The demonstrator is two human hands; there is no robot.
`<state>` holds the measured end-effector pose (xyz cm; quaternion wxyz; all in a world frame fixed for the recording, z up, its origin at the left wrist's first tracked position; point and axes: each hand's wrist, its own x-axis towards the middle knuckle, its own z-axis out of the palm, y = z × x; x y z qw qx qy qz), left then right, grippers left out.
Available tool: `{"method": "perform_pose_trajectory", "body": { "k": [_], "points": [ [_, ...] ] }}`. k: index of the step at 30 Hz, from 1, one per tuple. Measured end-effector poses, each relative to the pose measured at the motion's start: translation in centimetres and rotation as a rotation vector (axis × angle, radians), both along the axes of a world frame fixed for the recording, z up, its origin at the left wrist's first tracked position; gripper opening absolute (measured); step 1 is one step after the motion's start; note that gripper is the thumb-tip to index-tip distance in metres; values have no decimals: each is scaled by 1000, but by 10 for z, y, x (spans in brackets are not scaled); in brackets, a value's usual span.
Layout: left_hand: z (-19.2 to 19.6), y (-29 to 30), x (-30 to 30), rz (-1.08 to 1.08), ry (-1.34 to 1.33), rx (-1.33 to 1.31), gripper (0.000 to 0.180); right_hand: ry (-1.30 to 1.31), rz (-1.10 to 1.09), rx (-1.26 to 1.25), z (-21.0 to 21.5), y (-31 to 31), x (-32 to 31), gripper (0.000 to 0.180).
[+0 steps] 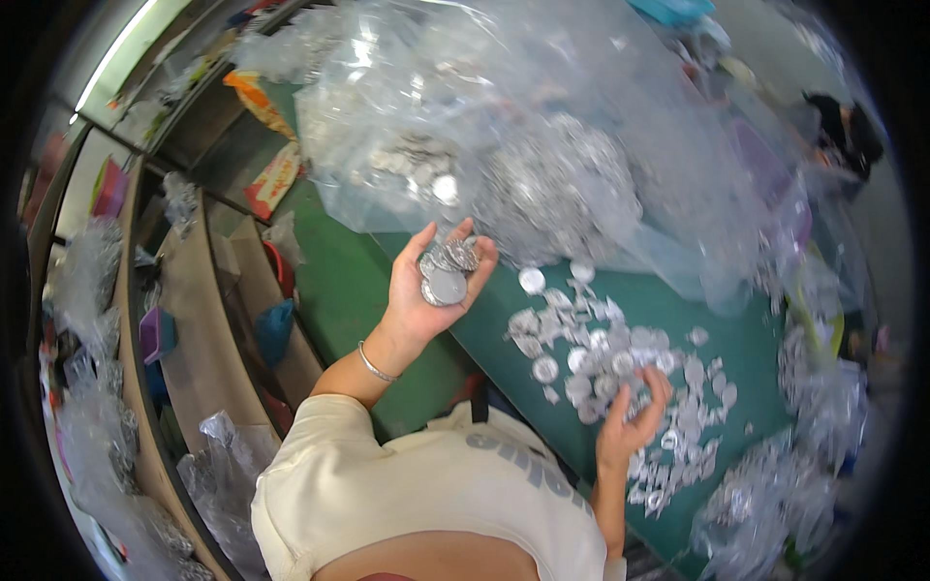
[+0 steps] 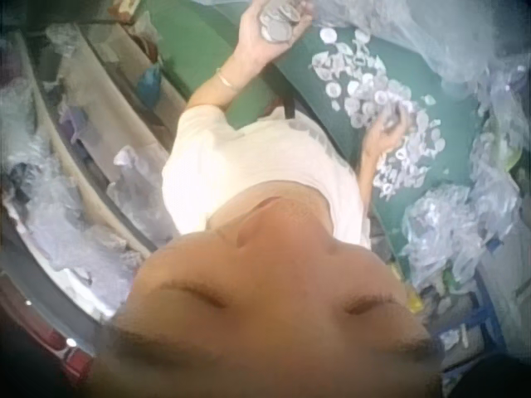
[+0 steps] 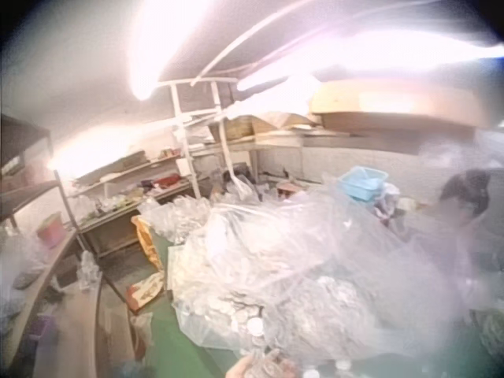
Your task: The person sorts small metal charms by hand on a green table, picking them up from a pile and gathering them into their hand.
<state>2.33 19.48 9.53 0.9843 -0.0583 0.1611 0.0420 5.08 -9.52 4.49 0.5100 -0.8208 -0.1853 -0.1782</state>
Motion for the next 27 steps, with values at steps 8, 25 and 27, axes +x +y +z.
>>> {"method": "perform_pose_trajectory", "body": {
  "k": [8, 25, 27],
  "points": [
    [-12, -73, 0, -274, -66, 5, 34, 130, 287, -53, 7, -2, -1, 12],
    [-30, 140, 79, 610, 324, 803, 37, 279, 334, -46, -3, -4, -12, 11],
    [-39, 156, 104, 641, 355, 1101, 48, 210, 275, -56, -6, -13, -9, 12]
  ]
}}
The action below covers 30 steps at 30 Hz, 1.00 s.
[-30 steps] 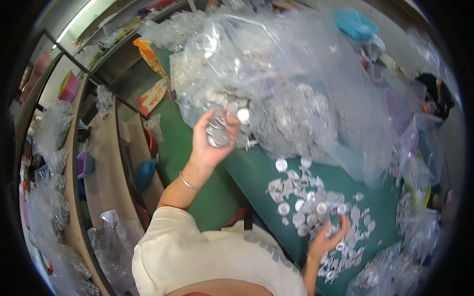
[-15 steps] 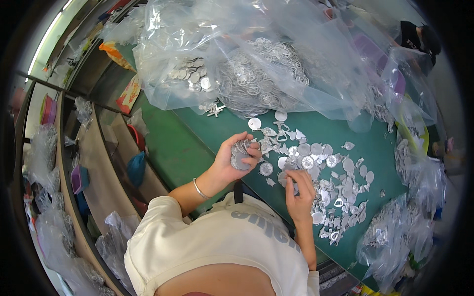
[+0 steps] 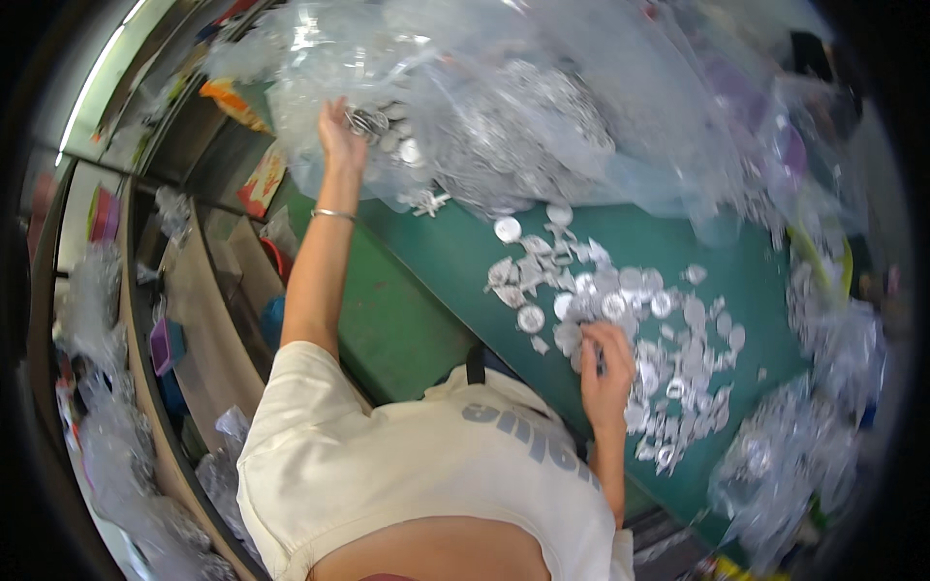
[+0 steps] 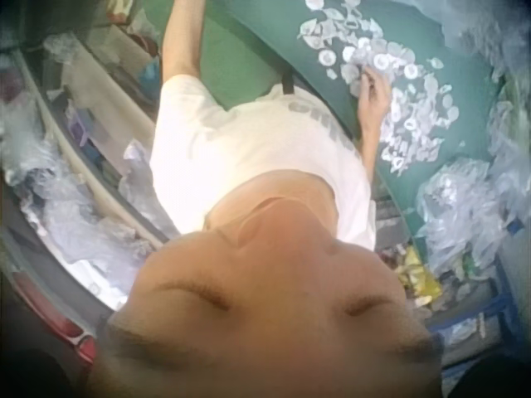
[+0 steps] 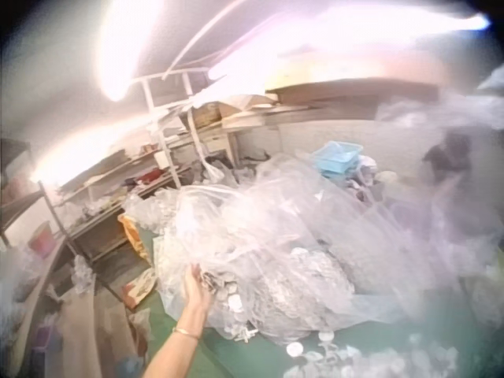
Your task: The person sorts small metal charms by hand on a green table, picking them up from a pile and gathering them into their hand.
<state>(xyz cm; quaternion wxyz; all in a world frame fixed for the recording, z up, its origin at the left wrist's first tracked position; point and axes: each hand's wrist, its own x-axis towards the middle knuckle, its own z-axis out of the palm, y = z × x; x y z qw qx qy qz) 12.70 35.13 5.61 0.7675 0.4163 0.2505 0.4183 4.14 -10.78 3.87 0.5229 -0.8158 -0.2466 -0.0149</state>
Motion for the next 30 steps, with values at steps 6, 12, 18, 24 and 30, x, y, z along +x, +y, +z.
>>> {"method": "perform_pose_trajectory", "body": {
  "k": [6, 12, 18, 24, 30],
  "points": [
    [-32, 15, 8, -140, 71, 128, 50, -8, -283, -101, -7, -47, 4, 13],
    [-16, -61, -24, 210, 176, 646, 34, -167, -245, -344, -14, -61, 13, 26],
    [-28, -240, -65, -487, 78, 1362, 26, -292, -350, -568, -39, -4, 48, 29],
    [-58, -303, -47, -753, 189, 1490, 28, 242, -398, -96, -42, -36, 41, 18],
    [-67, -309, -24, -733, 346, 1699, 21, 911, -246, 871, -19, -59, 57, 16]
  ]
}}
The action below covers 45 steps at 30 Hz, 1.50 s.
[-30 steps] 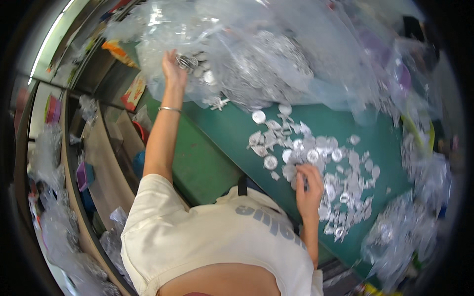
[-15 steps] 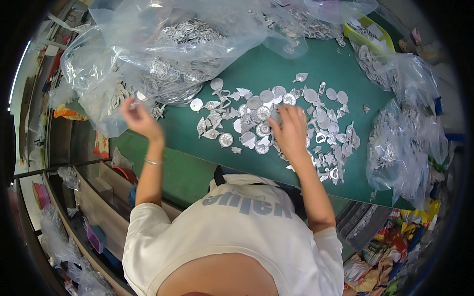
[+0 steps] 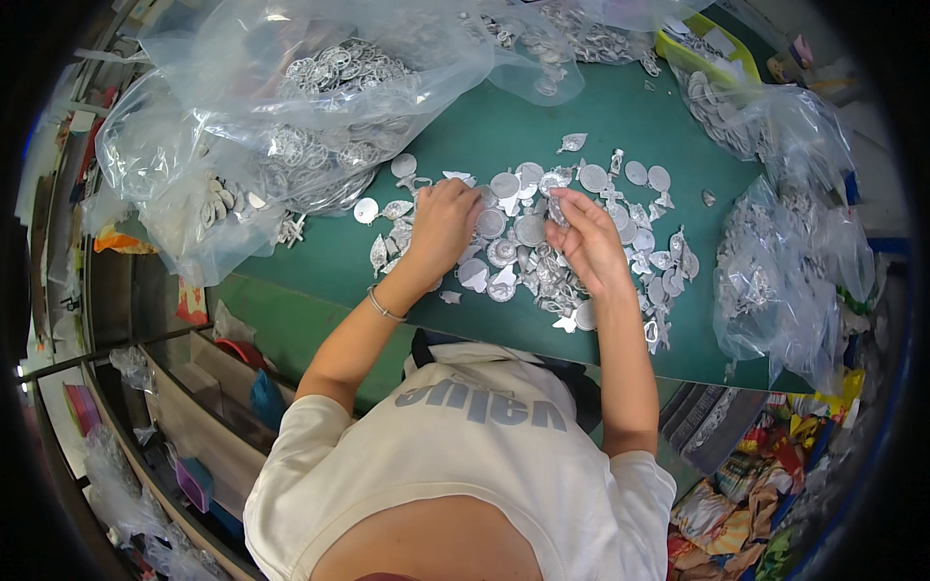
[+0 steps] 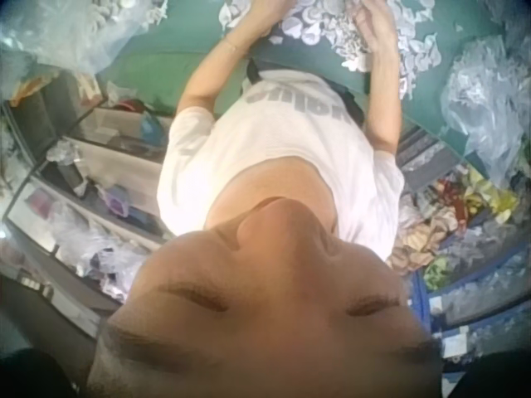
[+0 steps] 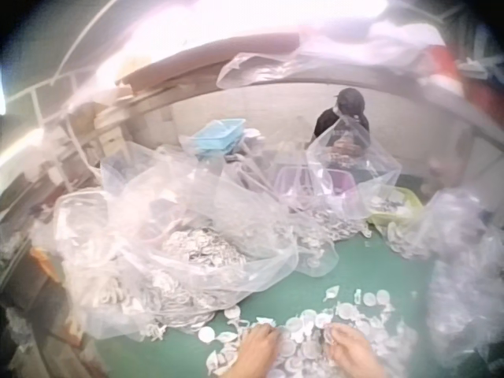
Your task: The person sorts small metal charms by hand on a green table, picking them up from a pile and gathering them into their hand.
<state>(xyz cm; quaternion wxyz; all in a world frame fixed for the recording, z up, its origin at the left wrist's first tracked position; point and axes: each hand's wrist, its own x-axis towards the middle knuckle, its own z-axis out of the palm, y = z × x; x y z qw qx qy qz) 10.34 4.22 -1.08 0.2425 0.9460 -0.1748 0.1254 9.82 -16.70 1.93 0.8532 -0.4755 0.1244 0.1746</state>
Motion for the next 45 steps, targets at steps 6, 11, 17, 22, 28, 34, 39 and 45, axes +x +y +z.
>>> {"method": "perform_pose_trajectory", "body": {
  "k": [6, 11, 17, 22, 28, 34, 39, 45],
  "points": [
    [-5, 22, -6, 199, 293, -828, 16, -689, 288, -1160, -18, 32, 28, 36],
    [-8, 25, -25, 185, 589, -1165, 17, -1002, 292, -1670, -28, 49, 31, 29],
    [-15, 21, -41, 147, 660, -1391, 18, -999, 478, -1691, -13, 51, 35, 33],
    [-11, 20, -47, 150, 724, -1509, 20, -1109, 216, -1620, -32, 43, 42, 21],
    [9, 24, -58, 170, 748, -1581, 25, -696, -77, -890, -31, 31, 38, 24],
    [6, 29, -66, 200, 830, -1647, 24, -798, 293, -1347, -3, 47, 16, 36],
    [21, 30, -81, 170, 956, -1766, 25, -893, 270, -1322, -14, 54, 9, 27],
    [6, 33, -78, 61, 1235, -1786, 26, -238, 136, -500, -6, 36, -5, 9]
  ]
}}
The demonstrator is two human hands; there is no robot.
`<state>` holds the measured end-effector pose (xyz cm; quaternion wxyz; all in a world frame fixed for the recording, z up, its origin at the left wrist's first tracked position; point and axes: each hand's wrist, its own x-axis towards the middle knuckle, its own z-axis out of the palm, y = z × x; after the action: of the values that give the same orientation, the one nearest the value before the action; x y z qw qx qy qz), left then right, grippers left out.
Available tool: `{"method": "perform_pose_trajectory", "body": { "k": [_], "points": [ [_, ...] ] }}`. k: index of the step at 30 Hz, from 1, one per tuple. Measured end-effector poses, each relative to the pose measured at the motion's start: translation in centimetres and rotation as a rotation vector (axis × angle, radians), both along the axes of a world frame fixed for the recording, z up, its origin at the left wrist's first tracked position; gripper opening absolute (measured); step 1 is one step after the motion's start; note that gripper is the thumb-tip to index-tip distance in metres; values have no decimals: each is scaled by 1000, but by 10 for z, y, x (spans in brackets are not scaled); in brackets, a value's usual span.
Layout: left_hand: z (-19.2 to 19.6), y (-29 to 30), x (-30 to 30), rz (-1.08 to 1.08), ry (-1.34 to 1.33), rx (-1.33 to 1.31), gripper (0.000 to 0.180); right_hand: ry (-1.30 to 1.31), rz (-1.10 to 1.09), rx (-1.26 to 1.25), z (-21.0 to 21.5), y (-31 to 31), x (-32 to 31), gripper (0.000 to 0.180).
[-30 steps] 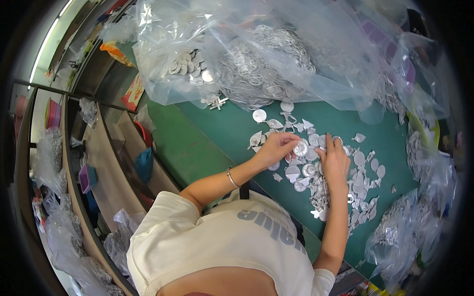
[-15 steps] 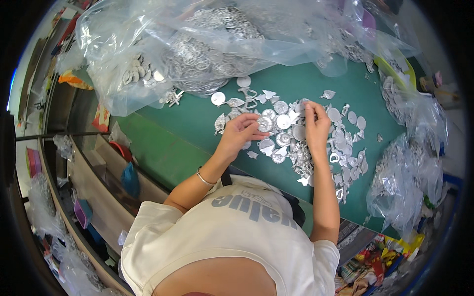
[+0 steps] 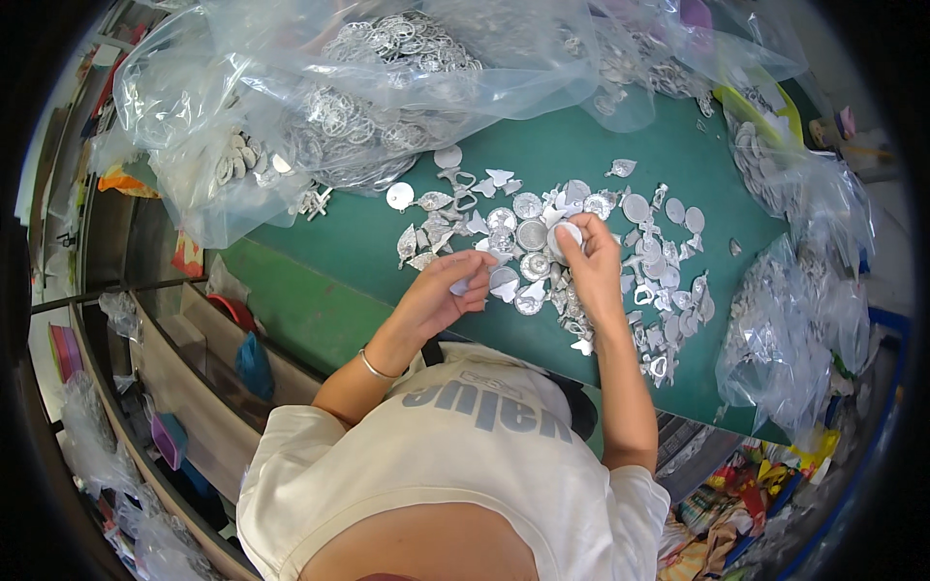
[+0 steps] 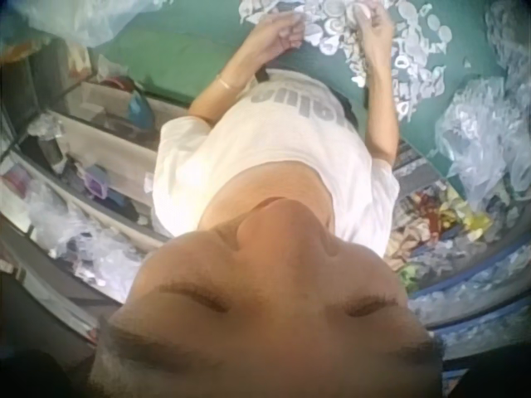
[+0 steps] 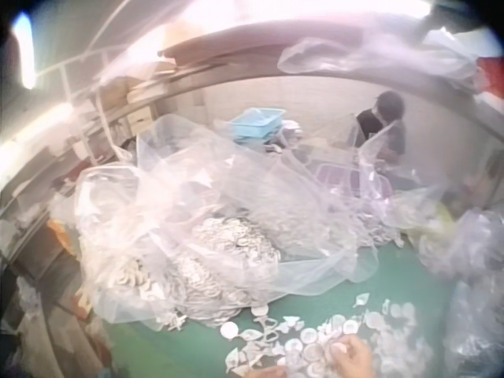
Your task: The person sorts small metal charms by hand on a green table, picking them up from a pile and gathering them into their hand.
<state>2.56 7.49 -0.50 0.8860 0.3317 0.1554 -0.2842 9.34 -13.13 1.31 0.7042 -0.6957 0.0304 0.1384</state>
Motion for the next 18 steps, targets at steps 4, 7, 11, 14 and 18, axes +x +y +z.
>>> {"method": "perform_pose_trajectory", "body": {
  "k": [4, 7, 11, 14, 18],
  "points": [
    [28, -25, 11, -13, 384, -216, 40, -488, 287, -403, 14, 24, -37, 17],
    [13, -33, 7, 108, 493, -406, 45, -767, 541, -584, 30, 35, -42, 22],
    [-19, -27, -6, 62, 250, -378, 36, -701, 344, -487, 19, 27, -22, 24],
    [8, -24, 3, 18, -121, 324, 15, -790, 127, -836, -5, 25, 19, 26],
    [5, -16, 32, 188, -851, 1539, 12, -772, 157, -992, -9, 41, 30, 25]
  ]
}}
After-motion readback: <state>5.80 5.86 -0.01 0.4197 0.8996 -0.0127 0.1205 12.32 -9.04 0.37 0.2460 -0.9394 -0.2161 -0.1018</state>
